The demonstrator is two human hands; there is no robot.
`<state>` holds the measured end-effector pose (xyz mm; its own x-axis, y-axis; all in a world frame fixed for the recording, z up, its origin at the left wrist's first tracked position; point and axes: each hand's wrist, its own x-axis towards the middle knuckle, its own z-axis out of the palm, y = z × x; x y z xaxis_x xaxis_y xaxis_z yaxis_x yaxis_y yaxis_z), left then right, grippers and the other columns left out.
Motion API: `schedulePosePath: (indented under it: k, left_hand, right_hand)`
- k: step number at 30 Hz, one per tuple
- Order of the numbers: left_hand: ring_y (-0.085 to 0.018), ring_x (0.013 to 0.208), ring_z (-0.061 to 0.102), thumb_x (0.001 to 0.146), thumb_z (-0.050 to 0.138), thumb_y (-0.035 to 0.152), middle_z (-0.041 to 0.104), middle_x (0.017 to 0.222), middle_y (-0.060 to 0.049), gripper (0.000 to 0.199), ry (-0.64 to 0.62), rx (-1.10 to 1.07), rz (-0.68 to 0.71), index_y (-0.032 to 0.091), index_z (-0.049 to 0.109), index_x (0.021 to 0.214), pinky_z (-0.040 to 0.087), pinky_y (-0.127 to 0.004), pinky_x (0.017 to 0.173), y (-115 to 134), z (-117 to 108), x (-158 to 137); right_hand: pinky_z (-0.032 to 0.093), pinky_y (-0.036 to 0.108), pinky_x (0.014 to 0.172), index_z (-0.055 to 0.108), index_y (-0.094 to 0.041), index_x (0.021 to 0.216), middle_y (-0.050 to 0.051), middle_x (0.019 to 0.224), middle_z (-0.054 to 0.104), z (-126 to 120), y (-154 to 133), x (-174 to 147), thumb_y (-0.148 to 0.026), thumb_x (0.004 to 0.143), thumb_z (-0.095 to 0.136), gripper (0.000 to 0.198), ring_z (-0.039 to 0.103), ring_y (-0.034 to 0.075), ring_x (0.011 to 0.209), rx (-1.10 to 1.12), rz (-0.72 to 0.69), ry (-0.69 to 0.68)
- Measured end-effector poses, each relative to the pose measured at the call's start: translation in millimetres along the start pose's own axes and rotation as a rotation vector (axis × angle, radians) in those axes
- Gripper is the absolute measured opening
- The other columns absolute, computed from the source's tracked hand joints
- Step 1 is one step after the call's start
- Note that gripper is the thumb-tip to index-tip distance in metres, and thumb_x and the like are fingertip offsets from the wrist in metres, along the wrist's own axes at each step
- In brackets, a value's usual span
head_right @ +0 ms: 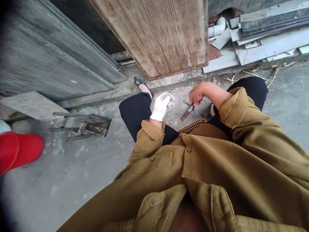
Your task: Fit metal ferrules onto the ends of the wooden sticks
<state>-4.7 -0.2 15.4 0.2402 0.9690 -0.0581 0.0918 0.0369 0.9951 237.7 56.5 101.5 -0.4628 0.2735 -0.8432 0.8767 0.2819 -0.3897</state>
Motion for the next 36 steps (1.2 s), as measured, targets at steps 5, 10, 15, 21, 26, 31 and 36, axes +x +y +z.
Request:
schedulePosePath:
  k: [5,10,15,21,26,31,36]
  left_hand:
    - [-0.015,0.071,0.063,0.098,0.065,0.032,0.073,0.081,-0.005,0.021,-0.054,0.107,-0.056,0.017,0.071,0.084,0.054,-0.028,0.075,-14,9,11]
    - [-0.016,0.074,0.068,0.100,0.063,0.035,0.073,0.082,-0.005,0.023,-0.326,0.112,-0.070,0.016,0.073,0.093,0.056,-0.028,0.076,-24,27,10]
    - [-0.016,0.063,0.064,0.100,0.061,0.037,0.068,0.072,-0.001,0.025,-0.434,0.237,-0.041,0.016,0.075,0.100,0.052,-0.027,0.068,-24,23,5]
    - [-0.022,0.084,0.070,0.093,0.068,0.032,0.076,0.086,-0.006,0.017,-0.326,0.375,-0.024,0.017,0.072,0.085,0.057,-0.033,0.085,-20,9,5]
    - [-0.020,0.078,0.068,0.100,0.065,0.037,0.078,0.091,-0.008,0.024,-0.244,0.173,-0.119,0.015,0.076,0.096,0.058,-0.033,0.075,-27,9,10]
    - [-0.016,0.078,0.069,0.099,0.064,0.032,0.076,0.085,-0.006,0.022,-0.358,0.138,-0.055,0.015,0.075,0.091,0.057,-0.028,0.079,-29,18,12]
    - [-0.016,0.072,0.065,0.098,0.063,0.037,0.076,0.086,-0.006,0.026,-0.477,0.205,0.004,0.014,0.077,0.097,0.054,-0.029,0.074,-21,25,3]
  right_hand:
    - [0.052,0.028,0.083,0.084,-0.018,0.106,0.002,0.085,0.074,-15,7,-40,-0.047,0.096,0.079,0.031,0.066,0.015,0.082,0.278,-0.316,0.349]
    - [0.054,0.033,0.078,0.082,-0.017,0.116,0.008,0.089,0.075,-15,13,-23,-0.048,0.107,0.062,0.038,0.066,0.020,0.084,0.367,-0.198,0.788]
    - [0.055,0.037,0.093,0.083,-0.011,0.122,0.017,0.112,0.079,-9,4,11,-0.028,0.105,0.063,0.031,0.074,0.029,0.106,-0.002,0.108,0.782]
    - [0.053,0.032,0.087,0.085,-0.013,0.097,0.005,0.082,0.076,-1,1,11,-0.018,0.089,0.082,0.010,0.071,0.019,0.084,-0.080,0.089,0.062]
    - [0.052,0.027,0.078,0.084,-0.018,0.110,0.001,0.083,0.074,-10,9,-20,-0.047,0.095,0.079,0.033,0.064,0.013,0.075,0.262,-0.364,0.244]
    - [0.055,0.032,0.084,0.081,-0.016,0.119,0.009,0.096,0.076,-19,12,-30,-0.050,0.107,0.062,0.040,0.066,0.019,0.087,0.378,-0.285,0.779]
    - [0.054,0.040,0.096,0.082,-0.012,0.118,0.016,0.104,0.078,-20,20,5,-0.035,0.103,0.067,0.031,0.070,0.030,0.108,0.078,0.111,0.899]
